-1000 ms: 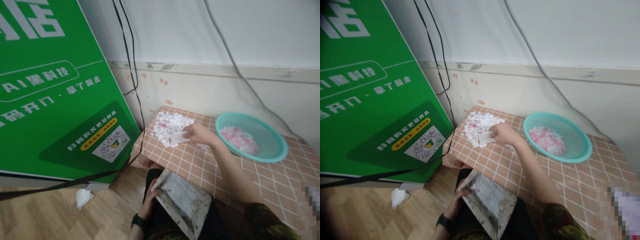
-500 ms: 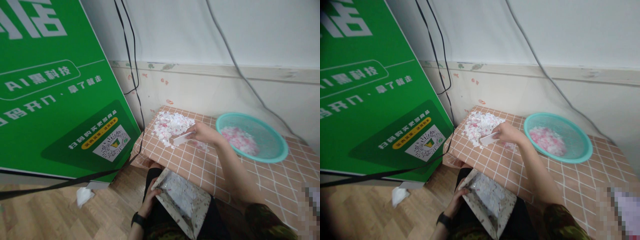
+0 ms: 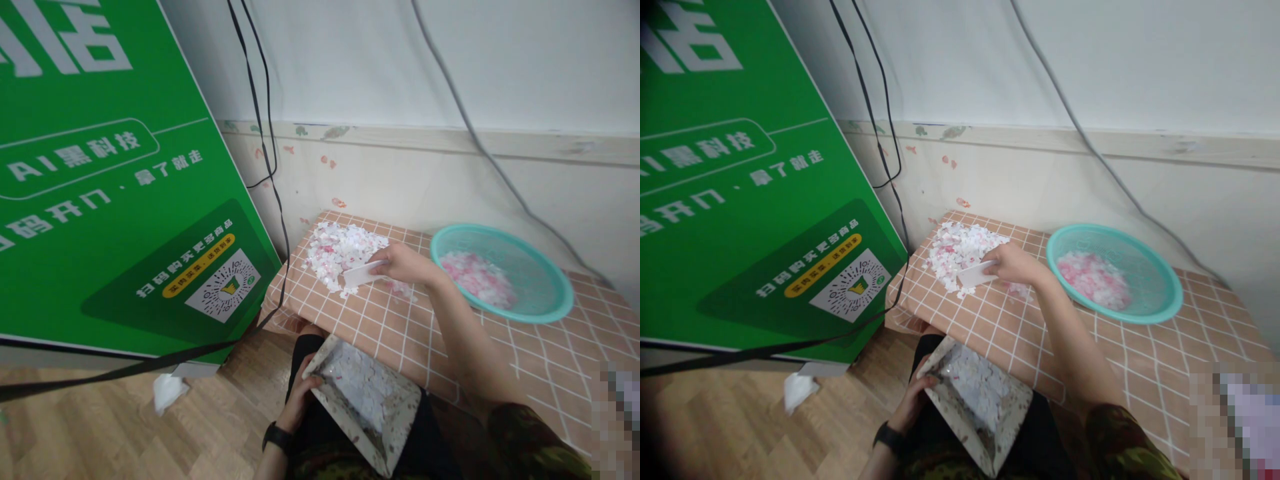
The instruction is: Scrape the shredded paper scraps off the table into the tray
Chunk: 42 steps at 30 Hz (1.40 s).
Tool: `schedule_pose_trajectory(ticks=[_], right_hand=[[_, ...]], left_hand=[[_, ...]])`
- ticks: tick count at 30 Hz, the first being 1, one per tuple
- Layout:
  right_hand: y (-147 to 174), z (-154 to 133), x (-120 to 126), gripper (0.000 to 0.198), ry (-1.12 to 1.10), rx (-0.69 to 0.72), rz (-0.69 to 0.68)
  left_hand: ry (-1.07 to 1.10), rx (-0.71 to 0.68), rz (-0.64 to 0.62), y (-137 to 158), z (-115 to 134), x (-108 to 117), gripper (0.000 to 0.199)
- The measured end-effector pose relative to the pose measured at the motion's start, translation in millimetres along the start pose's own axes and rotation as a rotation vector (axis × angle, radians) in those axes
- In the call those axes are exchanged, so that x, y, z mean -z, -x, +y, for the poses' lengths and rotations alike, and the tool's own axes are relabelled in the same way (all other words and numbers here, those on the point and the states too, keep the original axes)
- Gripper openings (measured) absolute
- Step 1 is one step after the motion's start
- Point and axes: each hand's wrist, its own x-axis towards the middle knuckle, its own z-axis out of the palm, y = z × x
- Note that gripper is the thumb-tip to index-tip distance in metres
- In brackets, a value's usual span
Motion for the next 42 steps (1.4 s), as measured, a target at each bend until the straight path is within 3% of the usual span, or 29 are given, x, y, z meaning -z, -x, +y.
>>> schedule_pose_trajectory(ticks=[4,15,24,29,34,39,42], right_hand=[[4.9,-9.5,5.7,0.016,0.031,-0.040,0.029],[13.1,-16.7,9.8,0.024,0.008,-0.051,-0.095],[24.2,-8.9,5.9,0.019,0.012,-0.075,-0.014],[29.1,-20.0,-15.2,0.026,-0.039,-0.104,0.134],[28.1,-34.1,-36.5,0.030,-0.079,0.006,0.132],[34.6,-32.4,-26.7,0.025,-0.007,-0.097,0.072],[36.9,-32.6,-21.8,0.025,-0.004,-0.115,0.132]], left_hand=[[0.009,-0.006,-0.005,-1.4,-2.9,1.8,0.061],[-0.002,-0.025,0.006,-2.2,-5.8,4.5,0.058],[0.018,-0.019,-0.007,-5.5,-13.0,9.6,0.054],[0.009,-0.041,-0.028,-2.9,-8.2,6.9,0.052],[0.007,-0.044,-0.026,-2.6,-6.4,7.0,0.051],[-0.004,-0.055,-0.016,-2.5,-9.8,11.0,0.054],[-0.006,-0.049,-0.024,-3.1,-11.4,12.8,0.055]])
